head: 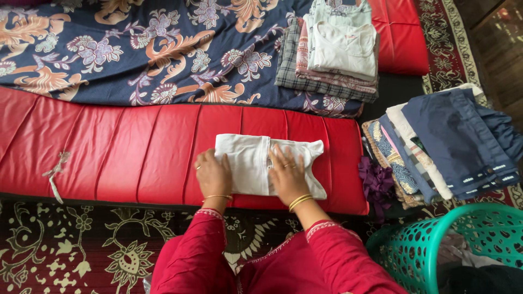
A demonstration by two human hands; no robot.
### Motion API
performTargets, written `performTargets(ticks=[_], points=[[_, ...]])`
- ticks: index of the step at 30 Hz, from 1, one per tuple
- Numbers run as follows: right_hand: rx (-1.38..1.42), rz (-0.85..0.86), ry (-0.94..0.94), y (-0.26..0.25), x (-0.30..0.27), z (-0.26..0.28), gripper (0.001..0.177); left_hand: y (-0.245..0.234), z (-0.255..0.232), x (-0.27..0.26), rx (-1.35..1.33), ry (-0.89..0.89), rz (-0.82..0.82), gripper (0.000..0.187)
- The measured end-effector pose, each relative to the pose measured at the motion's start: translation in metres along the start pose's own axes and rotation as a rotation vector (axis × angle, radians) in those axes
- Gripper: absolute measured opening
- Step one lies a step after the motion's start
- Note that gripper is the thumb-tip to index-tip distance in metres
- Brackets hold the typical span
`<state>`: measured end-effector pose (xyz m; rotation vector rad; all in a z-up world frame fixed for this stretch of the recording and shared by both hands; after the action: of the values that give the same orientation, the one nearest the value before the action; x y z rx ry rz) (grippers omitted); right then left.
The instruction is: The person folds a white t-shirt and a pair of grey shorts on a red bench. They smooth the fabric, fold the sleeves and sides, then fold the items into compact rectangles and place them on a stack.
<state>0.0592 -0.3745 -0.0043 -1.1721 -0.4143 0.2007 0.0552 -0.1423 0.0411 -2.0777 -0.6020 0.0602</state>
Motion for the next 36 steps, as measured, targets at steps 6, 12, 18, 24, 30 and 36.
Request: performTargets(ticks=[6, 12, 18, 24, 30, 36], points=[[-0.133, 0.087, -0.076, 0.014, -0.023, 0.068, 0.081, 0.028, 0.047, 0.006, -0.002, -0.307, 0.262, 0.050], [-0.165, 0.177, -0.061, 0.020, -0.032, 0.071, 0.094, 0.028, 0.037, 0.014, -0.026, -0.014, 0.152, 0.037], [-0.189, 0.027, -0.165, 0.011, -0.032, 0.085, 0.098, 0.029, 0.047, 0.010, 0.010, 0.035, 0.144, 0.034], [-0.170, 0.041, -0.167, 0.008, -0.030, 0.083, 0.094, 0.013, 0.036, 0.023, -0.174, -0.062, 0.250, 0.034], [0.764, -0.396, 0.102, -0.032, -0.016, -0.010, 0.065, -0.013, -0.058, 0.009, -0.325, 0.081, 0.350, 0.032], [1.747, -0.306, 0.645, -0.011, -0.032, -0.115, 0.068, 0.035, -0.191, -0.062, -0.336, 0.305, 0.502, 0.034]])
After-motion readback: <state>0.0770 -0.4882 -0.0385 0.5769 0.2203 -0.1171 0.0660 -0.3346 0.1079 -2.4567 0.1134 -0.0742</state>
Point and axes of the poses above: each hand's wrist, its own x-axis towards the middle knuckle, its own y-axis out of the palm, z = x × y, the point moved 10 cm from there along x, towards the middle knuckle, and after that the axes turned 4 degrees about -y, right-handed, at the moved point
